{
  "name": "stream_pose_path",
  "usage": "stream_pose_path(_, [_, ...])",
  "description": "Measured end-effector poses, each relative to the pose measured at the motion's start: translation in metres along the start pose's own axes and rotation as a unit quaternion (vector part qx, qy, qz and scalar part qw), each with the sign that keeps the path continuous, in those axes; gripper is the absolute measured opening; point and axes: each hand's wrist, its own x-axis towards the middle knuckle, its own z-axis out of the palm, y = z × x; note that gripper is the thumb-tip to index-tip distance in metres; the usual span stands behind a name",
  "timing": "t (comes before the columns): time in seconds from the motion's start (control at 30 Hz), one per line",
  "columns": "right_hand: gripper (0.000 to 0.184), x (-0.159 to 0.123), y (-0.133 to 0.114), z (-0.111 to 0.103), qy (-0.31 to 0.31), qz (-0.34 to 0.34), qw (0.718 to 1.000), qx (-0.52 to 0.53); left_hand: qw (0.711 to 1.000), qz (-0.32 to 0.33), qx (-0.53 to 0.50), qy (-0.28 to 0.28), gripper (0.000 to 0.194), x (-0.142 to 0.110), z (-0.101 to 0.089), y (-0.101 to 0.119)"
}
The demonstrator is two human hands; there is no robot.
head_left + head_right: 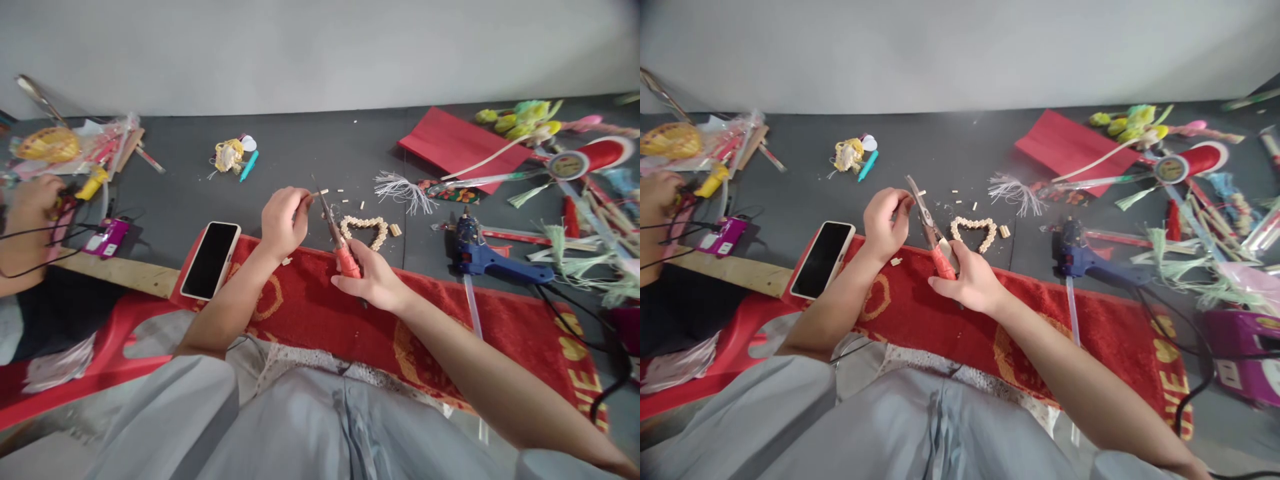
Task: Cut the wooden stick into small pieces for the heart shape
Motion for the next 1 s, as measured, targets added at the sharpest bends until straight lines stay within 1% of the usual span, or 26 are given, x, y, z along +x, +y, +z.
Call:
stream_pose_path(0.1, [0.041,-0.005,-0.007,0.005,0.048,0.015,0.997,-0.057,0.999,0.023,-0.026,0.031,0.025,0.000,-0.002,0.003])
stream_pose_path(0.2, [0.047,-0.008,-0.009,0.007,0.086,0.004,0.991,-0.100,0.998,0.019,-0.050,0.044,0.024,-0.001,-0.005,0.005])
stream_pose_path(0.37, [0.054,-0.007,-0.004,0.002,0.134,-0.046,0.979,-0.146,0.993,-0.040,-0.106,0.024,0.027,-0.001,-0.008,0.009])
stream_pose_path(0.47, [0.056,-0.005,-0.001,-0.003,0.136,-0.075,0.975,-0.158,0.986,-0.080,-0.144,-0.001,0.031,0.002,-0.011,0.012])
stream_pose_path(0.57, [0.059,-0.004,0.001,-0.008,0.124,-0.091,0.974,-0.165,0.972,-0.122,-0.198,-0.017,0.033,0.005,-0.015,0.014])
stream_pose_path(0.63, [0.061,-0.003,0.002,-0.011,0.116,-0.099,0.973,-0.172,0.957,-0.148,-0.246,-0.033,0.034,0.007,-0.016,0.015])
stream_pose_path(0.7, [0.060,-0.002,0.003,-0.014,0.113,-0.110,0.970,-0.183,0.934,-0.176,-0.306,-0.062,0.034,0.008,-0.017,0.015])
stream_pose_path(0.83, [0.056,0.001,0.006,-0.018,0.112,-0.128,0.964,-0.205,0.865,-0.257,-0.409,-0.134,0.030,0.012,-0.020,0.011])
stream_pose_path(0.9, [0.053,0.002,0.007,-0.020,0.110,-0.130,0.963,-0.207,0.838,-0.296,-0.428,-0.162,0.026,0.013,-0.022,0.008])
stream_pose_path(1.0, [0.049,0.002,0.008,-0.021,0.108,-0.129,0.965,-0.201,0.818,-0.334,-0.429,-0.188,0.022,0.016,-0.026,0.004])
